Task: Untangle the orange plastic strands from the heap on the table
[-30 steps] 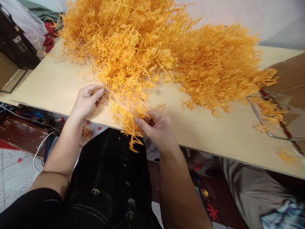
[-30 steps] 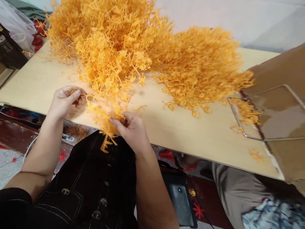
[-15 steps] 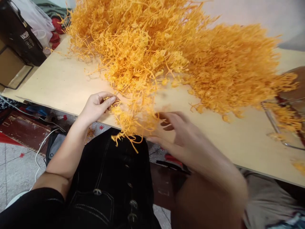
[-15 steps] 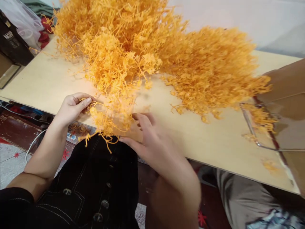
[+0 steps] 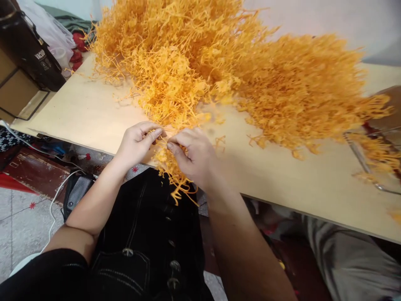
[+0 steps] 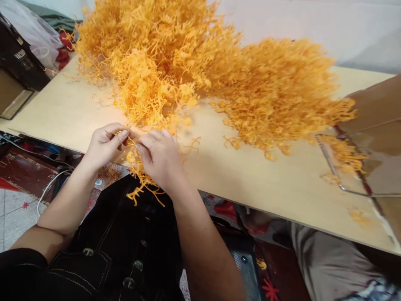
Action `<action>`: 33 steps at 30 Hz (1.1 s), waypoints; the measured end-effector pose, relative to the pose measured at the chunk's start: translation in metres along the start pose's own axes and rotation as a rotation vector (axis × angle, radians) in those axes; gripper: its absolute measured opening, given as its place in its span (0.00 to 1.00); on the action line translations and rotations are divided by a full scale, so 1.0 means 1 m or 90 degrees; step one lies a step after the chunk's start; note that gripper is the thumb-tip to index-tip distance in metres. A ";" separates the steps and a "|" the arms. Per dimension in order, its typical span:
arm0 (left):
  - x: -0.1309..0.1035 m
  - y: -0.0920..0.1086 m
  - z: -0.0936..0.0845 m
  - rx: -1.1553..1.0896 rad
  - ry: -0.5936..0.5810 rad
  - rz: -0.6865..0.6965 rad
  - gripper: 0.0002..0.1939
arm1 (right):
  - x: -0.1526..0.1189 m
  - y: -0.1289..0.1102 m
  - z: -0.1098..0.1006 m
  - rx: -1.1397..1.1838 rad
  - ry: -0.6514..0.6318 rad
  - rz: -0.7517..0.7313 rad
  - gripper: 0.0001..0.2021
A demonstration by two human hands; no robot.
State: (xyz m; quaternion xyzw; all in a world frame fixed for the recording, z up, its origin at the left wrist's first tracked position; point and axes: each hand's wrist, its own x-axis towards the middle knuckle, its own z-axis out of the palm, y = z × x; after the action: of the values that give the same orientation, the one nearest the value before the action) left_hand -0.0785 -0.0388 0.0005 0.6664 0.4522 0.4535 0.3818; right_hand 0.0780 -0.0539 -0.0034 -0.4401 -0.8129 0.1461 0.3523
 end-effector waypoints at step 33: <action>0.003 0.004 0.018 0.061 -0.135 -0.034 0.16 | -0.006 0.032 0.011 0.256 0.138 0.089 0.11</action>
State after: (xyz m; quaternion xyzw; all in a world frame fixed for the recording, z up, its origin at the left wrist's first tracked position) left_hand -0.0594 -0.0387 -0.0005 0.7158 0.4483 0.3479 0.4070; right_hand 0.0920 -0.0395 -0.0317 -0.4295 -0.6925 0.2807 0.5071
